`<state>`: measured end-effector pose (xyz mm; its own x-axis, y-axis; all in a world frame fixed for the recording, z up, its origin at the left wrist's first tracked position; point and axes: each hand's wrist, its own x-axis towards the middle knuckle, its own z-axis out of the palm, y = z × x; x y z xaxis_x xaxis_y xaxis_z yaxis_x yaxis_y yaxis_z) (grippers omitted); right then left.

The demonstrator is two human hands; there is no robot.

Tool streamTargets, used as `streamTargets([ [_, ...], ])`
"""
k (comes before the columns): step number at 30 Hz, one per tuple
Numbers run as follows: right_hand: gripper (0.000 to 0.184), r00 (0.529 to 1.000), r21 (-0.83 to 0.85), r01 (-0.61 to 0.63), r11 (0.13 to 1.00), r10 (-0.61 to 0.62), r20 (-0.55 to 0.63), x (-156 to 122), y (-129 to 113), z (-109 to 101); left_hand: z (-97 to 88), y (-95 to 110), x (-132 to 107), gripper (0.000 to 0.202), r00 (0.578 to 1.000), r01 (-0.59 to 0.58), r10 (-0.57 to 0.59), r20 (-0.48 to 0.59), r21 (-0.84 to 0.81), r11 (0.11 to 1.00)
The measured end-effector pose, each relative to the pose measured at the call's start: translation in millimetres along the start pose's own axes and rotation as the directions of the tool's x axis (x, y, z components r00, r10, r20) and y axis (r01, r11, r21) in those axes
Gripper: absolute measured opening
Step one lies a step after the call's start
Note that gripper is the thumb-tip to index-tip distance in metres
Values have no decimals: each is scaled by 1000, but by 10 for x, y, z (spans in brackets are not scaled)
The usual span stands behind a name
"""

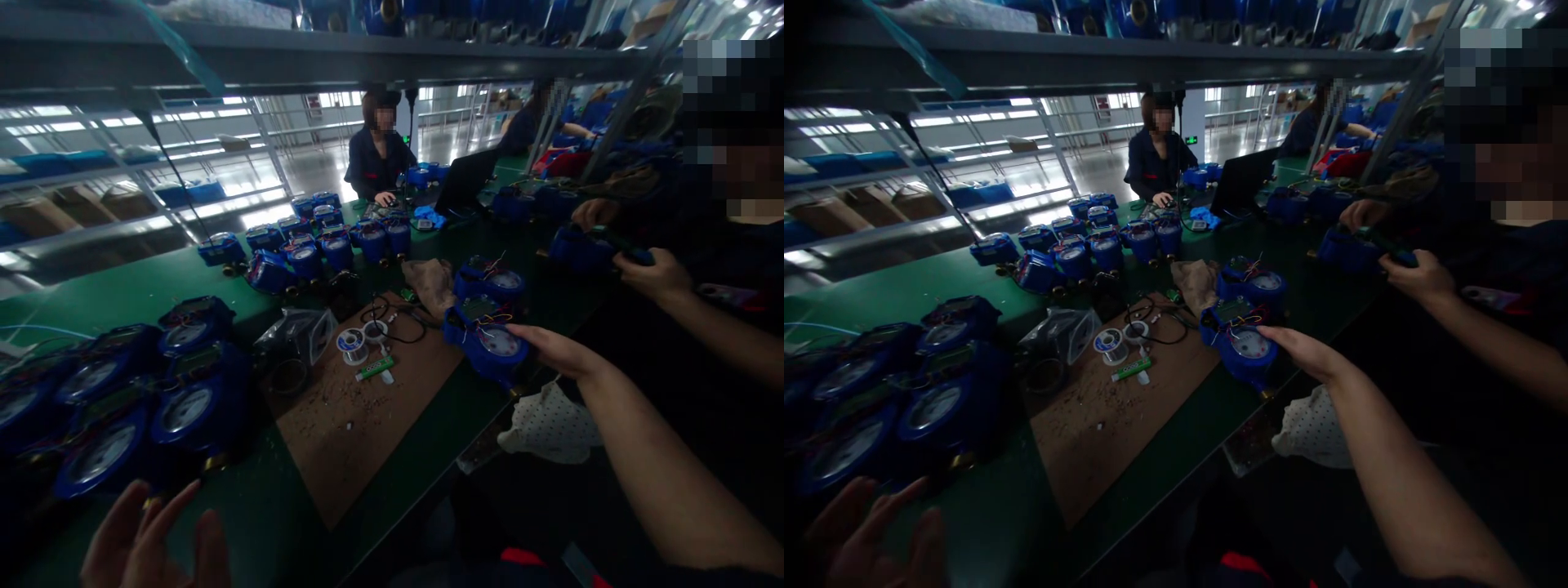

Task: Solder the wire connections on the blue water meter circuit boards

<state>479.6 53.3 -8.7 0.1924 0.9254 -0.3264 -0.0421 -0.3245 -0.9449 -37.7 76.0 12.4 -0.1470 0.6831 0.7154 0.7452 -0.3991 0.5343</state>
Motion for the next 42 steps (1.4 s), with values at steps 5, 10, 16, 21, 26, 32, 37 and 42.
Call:
streamTargets([
  [5,39,998,151,-66,986,62,33,81,25,169,139,126,-142,27,995,-63,63,72,-1,998],
  [10,28,987,260,-46,965,84,-134,67,126,237,124,250,-205,18,985,-95,100,143,-41,995],
  [16,21,976,366,-66,928,137,-171,-263,206,571,13,178,-305,17,978,-63,72,193,-51,997],
  [21,18,975,379,-81,922,152,-161,-505,305,893,-68,61,-363,19,974,6,1,226,-32,999],
  [26,26,980,206,-197,958,193,38,-540,263,1417,-154,-53,-376,19,972,61,-51,229,-37,997],
  [32,38,814,110,-287,952,182,551,-465,-30,2530,-286,-149,-337,18,979,97,-92,183,-19,995],
  [37,43,682,29,-274,961,173,710,-315,-125,3259,-477,-271,-324,17,985,118,-122,119,40,992],
  [42,47,629,-68,-133,989,137,765,-69,-130,3625,-647,-452,-320,17,981,180,-184,57,68,981],
])
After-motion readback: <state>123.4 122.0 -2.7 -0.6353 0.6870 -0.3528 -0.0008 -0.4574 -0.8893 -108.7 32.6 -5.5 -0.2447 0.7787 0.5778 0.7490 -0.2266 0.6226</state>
